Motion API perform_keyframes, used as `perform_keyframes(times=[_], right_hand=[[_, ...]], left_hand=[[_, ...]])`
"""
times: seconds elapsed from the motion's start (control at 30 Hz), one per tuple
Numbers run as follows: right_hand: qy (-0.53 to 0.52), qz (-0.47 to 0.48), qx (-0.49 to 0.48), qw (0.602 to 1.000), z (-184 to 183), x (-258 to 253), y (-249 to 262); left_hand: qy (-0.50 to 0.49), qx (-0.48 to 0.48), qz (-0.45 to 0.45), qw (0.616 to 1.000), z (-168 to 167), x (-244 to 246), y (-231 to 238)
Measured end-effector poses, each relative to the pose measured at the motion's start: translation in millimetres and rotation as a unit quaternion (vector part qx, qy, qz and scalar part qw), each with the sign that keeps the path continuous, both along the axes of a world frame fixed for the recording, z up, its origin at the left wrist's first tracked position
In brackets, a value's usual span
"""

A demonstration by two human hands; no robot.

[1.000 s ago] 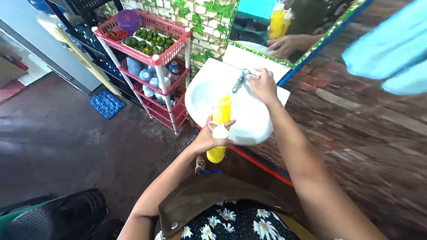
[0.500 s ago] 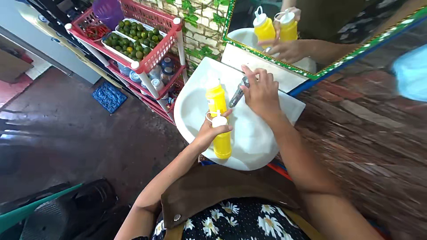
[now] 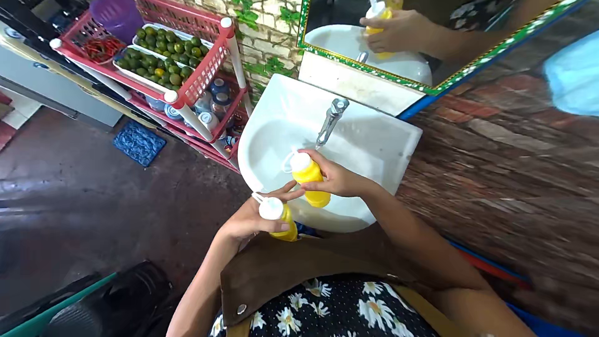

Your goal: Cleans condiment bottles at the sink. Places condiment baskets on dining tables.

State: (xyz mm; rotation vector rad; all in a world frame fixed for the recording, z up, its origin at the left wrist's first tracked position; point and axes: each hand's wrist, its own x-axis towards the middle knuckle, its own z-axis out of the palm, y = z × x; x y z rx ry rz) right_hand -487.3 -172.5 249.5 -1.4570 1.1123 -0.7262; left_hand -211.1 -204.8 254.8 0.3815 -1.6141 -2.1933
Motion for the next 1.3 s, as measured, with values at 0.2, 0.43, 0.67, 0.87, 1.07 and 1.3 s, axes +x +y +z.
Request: perform_keyframes(times=[0.2, 0.43, 0.67, 0.87, 1.07, 1.3], right_hand=[[0.166, -0.152, 0.148, 0.963, -28, -22, -9], [0.153, -0.196, 0.108, 0.962, -42, -24, -28], [0.256, -0.071, 0.104, 0.958, -27, -23, -15], [0.257, -0.089, 0.078, 0.959, -3, -37, 20], [0.202, -0.288, -0.031, 0.935, -2, -34, 52], [0.048, -0.467, -0.142, 0.872, -38, -30, 66]], left_hand=[[0.015, 0.008, 0.091, 0.996, 10, 49, -13], [-0.025, 0.005, 0.161, 0.987, 20, 43, -28], [-0.084, 0.083, 0.224, 0.967, -6, -43, -67], [-0.15, 0.211, 0.202, 0.944, -42, -115, -76], [-0.17, 0.206, 0.259, 0.928, -85, -172, -83], [-0.13, 0.087, 0.283, 0.946, -102, -180, -76]])
